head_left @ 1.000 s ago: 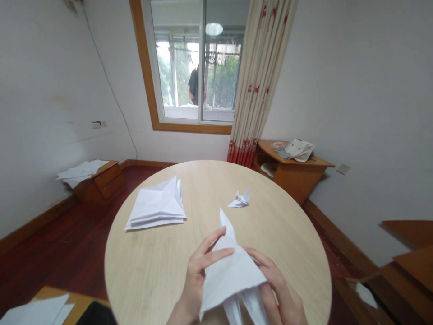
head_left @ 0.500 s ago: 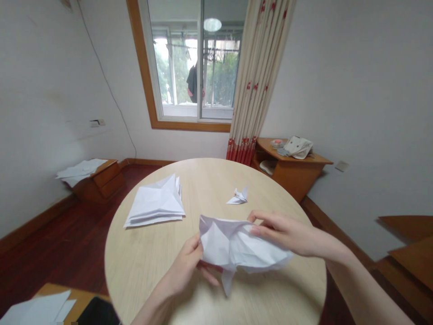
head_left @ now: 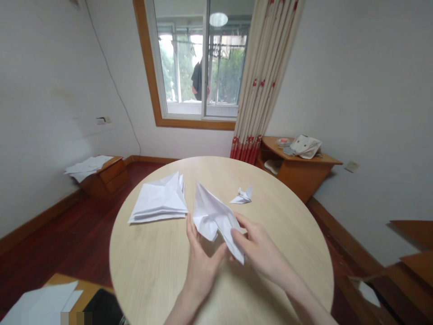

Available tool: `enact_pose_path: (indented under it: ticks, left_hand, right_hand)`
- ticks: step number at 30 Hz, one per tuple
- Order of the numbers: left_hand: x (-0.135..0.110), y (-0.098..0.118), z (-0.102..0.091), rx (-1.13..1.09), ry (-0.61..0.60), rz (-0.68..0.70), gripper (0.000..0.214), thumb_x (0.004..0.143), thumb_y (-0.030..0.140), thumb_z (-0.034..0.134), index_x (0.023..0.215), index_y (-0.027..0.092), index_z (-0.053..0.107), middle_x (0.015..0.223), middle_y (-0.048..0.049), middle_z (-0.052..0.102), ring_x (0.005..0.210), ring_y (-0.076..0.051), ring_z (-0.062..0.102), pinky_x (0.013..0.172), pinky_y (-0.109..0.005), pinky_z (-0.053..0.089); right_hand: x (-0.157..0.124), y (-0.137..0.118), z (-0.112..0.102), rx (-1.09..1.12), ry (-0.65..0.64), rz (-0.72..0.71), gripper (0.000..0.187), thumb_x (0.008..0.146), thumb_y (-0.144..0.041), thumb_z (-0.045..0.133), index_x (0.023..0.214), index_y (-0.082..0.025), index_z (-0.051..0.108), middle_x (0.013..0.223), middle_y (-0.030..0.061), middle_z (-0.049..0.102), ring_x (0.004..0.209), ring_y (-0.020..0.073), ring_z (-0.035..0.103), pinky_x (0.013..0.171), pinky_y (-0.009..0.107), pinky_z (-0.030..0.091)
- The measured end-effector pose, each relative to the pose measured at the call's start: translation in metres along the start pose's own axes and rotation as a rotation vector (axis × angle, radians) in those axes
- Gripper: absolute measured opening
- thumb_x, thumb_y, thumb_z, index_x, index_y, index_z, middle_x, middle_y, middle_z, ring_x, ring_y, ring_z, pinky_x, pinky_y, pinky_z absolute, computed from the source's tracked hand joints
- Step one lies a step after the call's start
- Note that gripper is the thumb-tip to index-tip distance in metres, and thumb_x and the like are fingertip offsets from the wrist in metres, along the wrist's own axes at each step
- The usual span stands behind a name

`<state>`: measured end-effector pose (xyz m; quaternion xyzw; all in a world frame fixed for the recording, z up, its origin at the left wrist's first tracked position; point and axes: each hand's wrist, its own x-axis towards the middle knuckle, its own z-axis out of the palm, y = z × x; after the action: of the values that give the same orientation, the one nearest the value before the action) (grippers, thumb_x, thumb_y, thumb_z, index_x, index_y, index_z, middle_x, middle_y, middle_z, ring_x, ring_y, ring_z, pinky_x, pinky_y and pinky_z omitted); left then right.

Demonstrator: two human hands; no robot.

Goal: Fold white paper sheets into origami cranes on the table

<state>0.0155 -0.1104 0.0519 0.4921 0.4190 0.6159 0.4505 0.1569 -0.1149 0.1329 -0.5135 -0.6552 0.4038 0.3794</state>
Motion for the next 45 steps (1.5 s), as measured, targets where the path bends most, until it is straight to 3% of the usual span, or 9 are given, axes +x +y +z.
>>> enact_pose_path:
  ticks: [5,11,16,20,24,30,34,40,45]
  left_hand:
    - [0.001,-0.003,-0.007,0.052,-0.032,-0.019,0.05,0.091,0.044,0.053,0.13,0.013,0.05,0.124,-0.0165,0.062,0.119,-0.029,0.056,0.102,-0.041,0.041]
    - [-0.004,-0.012,-0.011,0.372,-0.018,0.086,0.037,0.089,0.045,0.052,0.105,0.015,0.065,0.105,-0.0159,0.069,0.105,-0.031,0.063,0.091,-0.038,0.047]
    - [0.004,-0.006,-0.01,0.446,-0.001,0.097,0.043,0.093,0.049,0.042,0.111,0.013,0.057,0.104,-0.0166,0.066,0.098,-0.03,0.064,0.083,-0.038,0.049]
    - [0.013,0.005,-0.012,0.406,-0.038,0.042,0.043,0.093,0.051,0.043,0.115,0.015,0.051,0.089,-0.0086,0.066,0.08,-0.023,0.064,0.073,-0.032,0.049]
    - [0.017,0.011,-0.014,0.283,0.004,-0.067,0.042,0.086,0.056,0.053,0.104,0.019,0.049,0.073,0.0025,0.057,0.051,-0.014,0.054,0.05,-0.023,0.042]
    - [0.017,0.017,-0.017,0.335,-0.043,-0.052,0.035,0.089,0.055,0.05,0.083,0.02,0.05,0.057,0.0068,0.049,0.044,-0.011,0.045,0.048,-0.021,0.035]
    - [0.016,0.018,-0.014,0.324,-0.079,-0.054,0.033,0.092,0.05,0.046,0.101,0.019,0.052,0.076,-0.0005,0.061,0.065,-0.016,0.058,0.065,-0.026,0.043]
    - [0.011,-0.002,-0.007,0.098,-0.087,-0.121,0.051,0.077,0.042,0.069,0.113,0.021,0.039,0.111,-0.0101,0.061,0.096,-0.021,0.062,0.086,-0.034,0.046]
    - [0.007,-0.01,-0.011,0.104,-0.038,-0.17,0.035,0.082,0.046,0.061,0.101,0.019,0.049,0.097,-0.0084,0.065,0.093,-0.023,0.062,0.085,-0.034,0.045]
  right_hand:
    - [-0.031,0.02,0.029,0.175,0.219,-0.006,0.044,0.092,-0.039,0.049,0.13,-0.018,0.056,0.102,0.0091,0.072,0.074,0.0202,0.068,0.068,0.03,0.056]
    - [-0.053,0.053,0.056,0.045,0.537,0.041,0.049,0.088,-0.05,0.054,0.122,-0.017,0.064,0.121,0.0142,0.066,0.107,0.031,0.064,0.086,0.039,0.055]
    - [-0.054,0.054,0.054,0.266,0.491,0.12,0.052,0.083,-0.054,0.06,0.119,-0.017,0.066,0.11,0.0144,0.072,0.091,0.029,0.071,0.076,0.036,0.059]
    - [-0.045,0.045,0.035,0.489,0.453,0.17,0.059,0.072,-0.056,0.072,0.115,-0.016,0.068,0.09,0.0132,0.076,0.077,0.028,0.072,0.067,0.036,0.059]
    - [-0.036,0.043,0.011,0.473,0.33,0.193,0.061,0.067,-0.056,0.075,0.111,-0.015,0.07,0.076,0.01,0.075,0.065,0.0248,0.069,0.058,0.033,0.056]
    - [-0.028,0.044,-0.012,0.415,0.234,0.234,0.063,0.066,-0.055,0.075,0.114,-0.014,0.069,0.069,0.0067,0.072,0.06,0.0225,0.067,0.054,0.031,0.053]
    - [-0.028,0.041,-0.001,0.457,0.314,0.227,0.064,0.066,-0.053,0.076,0.116,-0.014,0.066,0.074,0.0083,0.074,0.065,0.0239,0.068,0.06,0.033,0.054]
    - [-0.038,0.035,0.037,0.606,0.405,0.229,0.072,0.07,-0.052,0.074,0.132,-0.021,0.052,0.107,0.0126,0.07,0.082,0.0245,0.07,0.068,0.033,0.056]
    - [-0.046,0.047,0.046,0.586,0.356,0.247,0.071,0.075,-0.042,0.072,0.138,-0.023,0.045,0.114,0.0111,0.064,0.087,0.0236,0.068,0.067,0.029,0.054]
